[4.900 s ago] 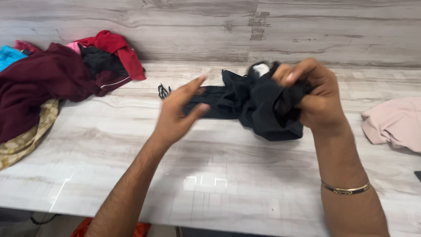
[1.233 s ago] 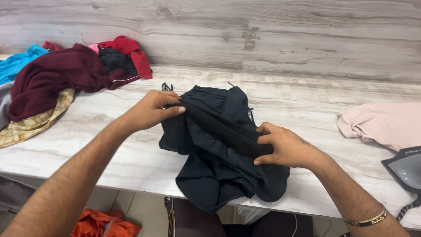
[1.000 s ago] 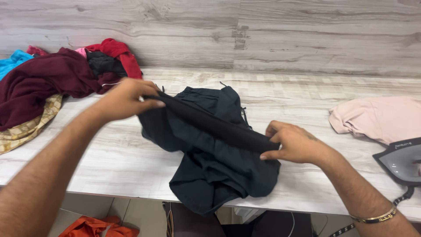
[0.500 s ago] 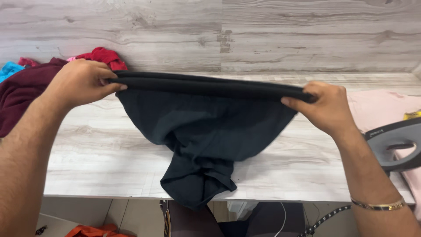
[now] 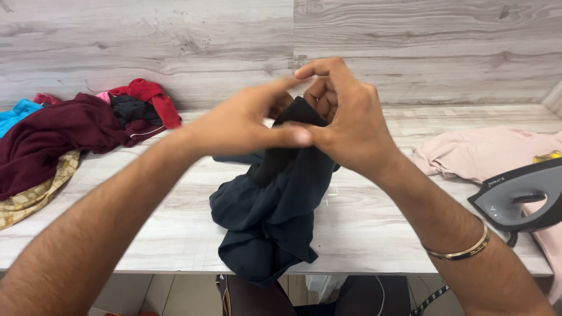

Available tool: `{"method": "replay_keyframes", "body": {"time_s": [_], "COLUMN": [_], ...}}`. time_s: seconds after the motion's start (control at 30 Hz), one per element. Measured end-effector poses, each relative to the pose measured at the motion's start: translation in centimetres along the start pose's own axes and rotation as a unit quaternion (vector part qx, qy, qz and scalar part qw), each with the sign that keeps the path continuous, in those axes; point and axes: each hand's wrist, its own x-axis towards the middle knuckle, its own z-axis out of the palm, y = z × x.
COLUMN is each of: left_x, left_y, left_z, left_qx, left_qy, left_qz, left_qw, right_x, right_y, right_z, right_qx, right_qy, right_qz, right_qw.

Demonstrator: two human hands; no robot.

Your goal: The person irons a pink t-shirt and then a pair of black pants on a table. They smooth the fabric with their hands, use an iron to remove wrinkles, and flip the pants to iron both sides.

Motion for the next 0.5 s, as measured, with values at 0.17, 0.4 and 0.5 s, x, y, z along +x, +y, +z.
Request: {"method": "replay_keyframes", "body": {"time_s": [0.17,0.4,0.5], "left_x": [-0.5,-1.6,-2.8], "left_y": [2.7,2.9,2.6], "left_z": [-1.4,-4.7,-6.2], "left_qx": [-0.024,0.003,-0.048], "left_qy": [-0.033,0.015,0.027], "left_qz": [-0.012,0.002,0.020], "left_qw": [0.999,1.000,0.998], "right_x": [-0.6,-1.1,-1.7], "right_y": [0.6,4.5,5.3], "right_z": [0.4,2.6,4.3], "right_qx": [0.050,0.228,0.211], "right_qy": [0.029,-0.194,-0.286], "right_qz": [0.032,0.110,0.161], "right_qw": [0.998,0.948,0.921]}}
